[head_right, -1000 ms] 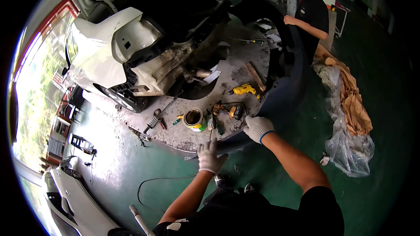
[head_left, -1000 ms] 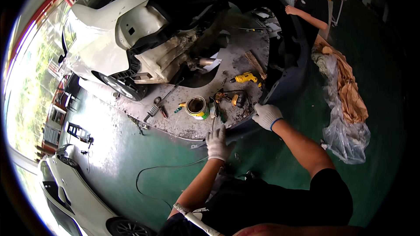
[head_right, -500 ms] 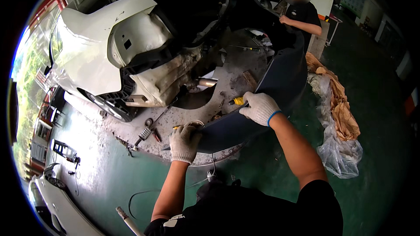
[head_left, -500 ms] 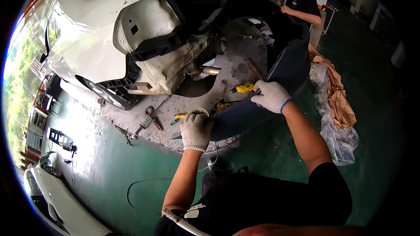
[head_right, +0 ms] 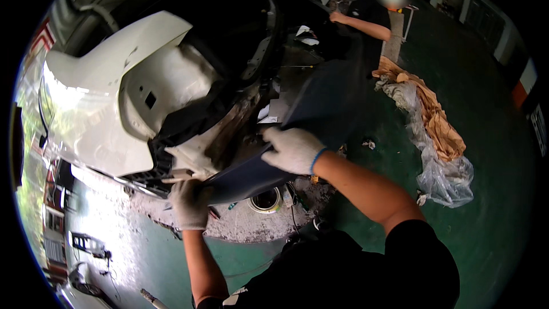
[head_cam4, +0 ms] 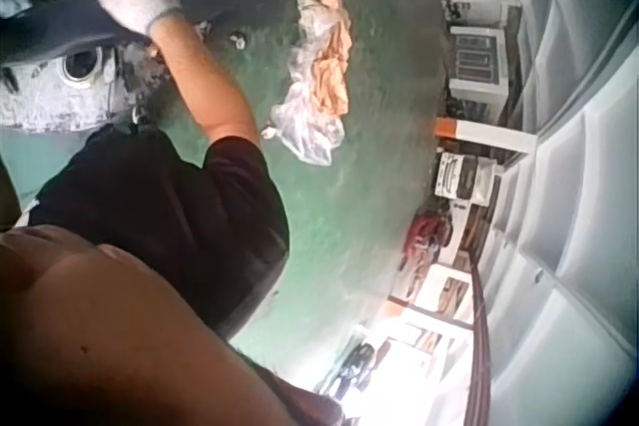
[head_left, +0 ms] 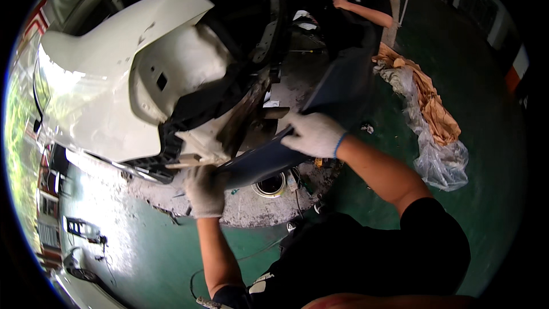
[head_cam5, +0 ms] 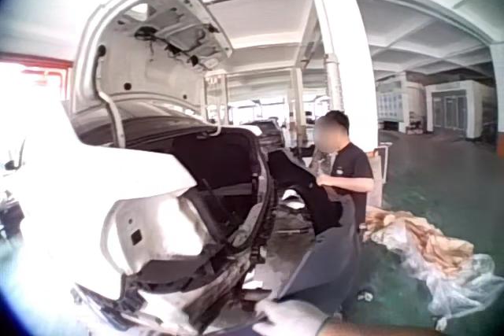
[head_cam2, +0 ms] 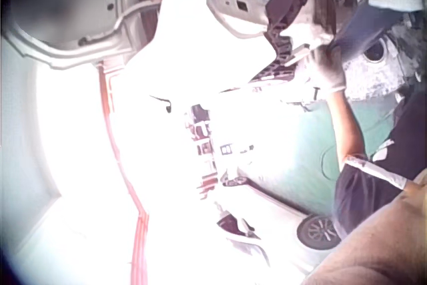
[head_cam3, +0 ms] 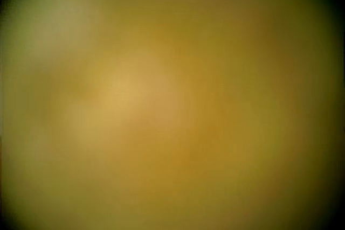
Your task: The person uses a yellow power drill to fasten screws into the rear bumper area of a white car. After securing fasteners, the person aligns and fits a black plastic bumper trim piece along the lower edge of the bumper, pressing it into place.
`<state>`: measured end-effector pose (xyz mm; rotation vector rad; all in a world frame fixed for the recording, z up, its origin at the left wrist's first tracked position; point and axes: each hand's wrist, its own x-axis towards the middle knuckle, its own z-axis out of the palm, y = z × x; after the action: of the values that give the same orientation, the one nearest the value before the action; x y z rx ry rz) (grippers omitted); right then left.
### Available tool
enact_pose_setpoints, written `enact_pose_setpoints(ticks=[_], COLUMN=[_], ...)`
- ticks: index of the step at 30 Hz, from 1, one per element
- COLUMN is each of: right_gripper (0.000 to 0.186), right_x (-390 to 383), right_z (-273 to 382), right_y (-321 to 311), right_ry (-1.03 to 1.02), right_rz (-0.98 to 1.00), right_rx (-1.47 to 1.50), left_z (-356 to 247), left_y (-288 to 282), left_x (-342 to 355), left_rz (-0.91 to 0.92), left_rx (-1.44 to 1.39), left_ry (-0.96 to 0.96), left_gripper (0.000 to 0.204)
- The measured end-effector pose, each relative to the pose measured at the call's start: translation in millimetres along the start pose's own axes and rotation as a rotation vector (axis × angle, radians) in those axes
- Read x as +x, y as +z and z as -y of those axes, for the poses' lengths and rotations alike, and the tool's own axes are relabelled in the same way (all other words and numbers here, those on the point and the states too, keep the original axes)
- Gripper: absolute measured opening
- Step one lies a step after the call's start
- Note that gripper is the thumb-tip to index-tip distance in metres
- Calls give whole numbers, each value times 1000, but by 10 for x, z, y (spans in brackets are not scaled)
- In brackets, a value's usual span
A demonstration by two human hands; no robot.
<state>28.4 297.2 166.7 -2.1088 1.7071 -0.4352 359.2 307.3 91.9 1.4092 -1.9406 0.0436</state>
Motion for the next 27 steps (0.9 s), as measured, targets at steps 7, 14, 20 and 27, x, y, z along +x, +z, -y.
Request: enact_pose_setpoints(ticks=[7,14,20,27], right_gripper=[52,51,90,111], right_x=[220,607,1121,1918], right_z=[-122,-1104,-1592,-1726], right_y=[10,-315,-550,-717], right_ry=[-443,-417,-198,-451], right_rz=[-86,-819,-633,-132], right_rx=[390,331,341,639], left_z=[780,1438,1413,1700], left_y=[-453,-642,-784,-996], left_x=[243,177,241,206], left_rz=[36,70,178,195], left_rx=[54,69,209,270], left_ry=[-89,-330,-462,-460], left_gripper=[18,16,19,21])
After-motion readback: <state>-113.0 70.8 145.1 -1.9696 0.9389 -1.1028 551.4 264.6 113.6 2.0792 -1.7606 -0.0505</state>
